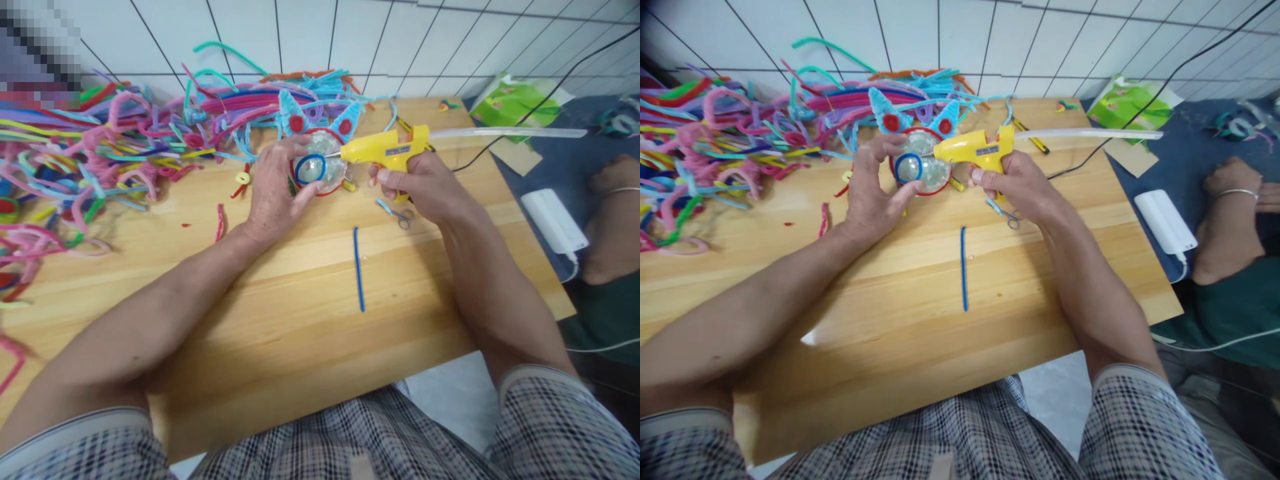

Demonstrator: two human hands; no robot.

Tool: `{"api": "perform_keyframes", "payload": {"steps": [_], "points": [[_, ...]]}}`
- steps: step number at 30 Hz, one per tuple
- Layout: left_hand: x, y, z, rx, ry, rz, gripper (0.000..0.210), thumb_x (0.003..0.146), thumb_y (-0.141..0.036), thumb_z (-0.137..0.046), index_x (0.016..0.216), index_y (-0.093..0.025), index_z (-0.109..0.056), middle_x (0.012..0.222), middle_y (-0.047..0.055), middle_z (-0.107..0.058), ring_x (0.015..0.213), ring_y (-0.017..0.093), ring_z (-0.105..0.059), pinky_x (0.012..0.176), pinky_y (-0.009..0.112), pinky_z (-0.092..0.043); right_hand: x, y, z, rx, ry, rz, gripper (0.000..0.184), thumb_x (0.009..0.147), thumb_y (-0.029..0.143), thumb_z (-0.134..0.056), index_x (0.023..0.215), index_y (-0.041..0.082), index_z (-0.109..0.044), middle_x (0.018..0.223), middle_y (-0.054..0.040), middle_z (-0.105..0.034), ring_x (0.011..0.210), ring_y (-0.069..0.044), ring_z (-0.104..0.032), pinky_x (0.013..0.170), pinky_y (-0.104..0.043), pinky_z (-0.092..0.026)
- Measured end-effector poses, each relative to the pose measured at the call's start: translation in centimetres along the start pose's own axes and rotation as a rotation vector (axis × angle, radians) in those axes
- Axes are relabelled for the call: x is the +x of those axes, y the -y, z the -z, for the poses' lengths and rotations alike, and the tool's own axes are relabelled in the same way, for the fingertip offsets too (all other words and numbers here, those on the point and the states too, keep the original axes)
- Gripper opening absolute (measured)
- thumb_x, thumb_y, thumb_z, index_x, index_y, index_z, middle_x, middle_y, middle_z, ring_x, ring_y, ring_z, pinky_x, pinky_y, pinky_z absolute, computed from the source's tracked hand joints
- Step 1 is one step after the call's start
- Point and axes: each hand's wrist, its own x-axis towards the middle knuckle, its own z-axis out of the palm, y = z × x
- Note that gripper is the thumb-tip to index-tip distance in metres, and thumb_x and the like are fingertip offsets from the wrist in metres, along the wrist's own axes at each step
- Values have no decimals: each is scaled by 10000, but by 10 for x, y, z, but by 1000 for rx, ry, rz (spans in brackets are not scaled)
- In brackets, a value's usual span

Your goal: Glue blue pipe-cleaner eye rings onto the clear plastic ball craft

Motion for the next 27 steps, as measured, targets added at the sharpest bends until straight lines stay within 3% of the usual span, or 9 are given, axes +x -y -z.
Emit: {"api": "perform_keyframes", "payload": {"steps": [6, 11, 17, 22, 27], "points": [[-1, -1, -2, -26, -19, 4, 411, 1157, -668, -608, 1351, -306, -605, 1615, 103, -753, 1533, 333, -703, 1301, 736, -515, 0, 3, -1, -4, 3, -3, 440, 896, 642, -989, 843, 278, -748, 853, -23, -717, 743, -206, -595, 666, -379, -565], [1, -4, 0, -38, -63, -46, 410, 1126, -675, -687, 1325, -322, -625, 1567, 84, -781, 1481, 365, -733, 1267, 736, -559, -1, 4, 0, 5, 21, 21, 465, 891, 672, -989, 873, 260, -774, 830, -20, -706, 703, -174, -533, 635, -355, -517], [2, -9, 4, -36, -53, 0, 267, 1130, -545, -671, 1355, -404, -645, 1571, 39, -796, 1519, 347, -734, 1309, 695, -558, -1, 3, -2, 1, -13, -7, 521, 830, 717, -1022, 860, 282, -737, 864, -27, -720, 734, -202, -580, 617, -363, -564], [1, -4, 1, -27, -73, -52, 329, 1144, -578, -654, 1409, -383, -658, 1599, 50, -787, 1496, 341, -740, 1277, 713, -567, -1, 4, -2, 0, -24, -16, 525, 814, 704, -1029, 850, 288, -710, 862, -29, -720, 754, -213, -600, 601, -349, -551], [-1, 0, 1, -67, 17, 47, 425, 1134, -681, -598, 1447, -404, -674, 1658, 16, -739, 1596, 367, -647, 1376, 753, -450, 0, 4, -4, 16, -29, 0, 476, 847, 639, -1022, 855, 282, -708, 905, -28, -726, 743, -195, -605, 604, -345, -553]]}}
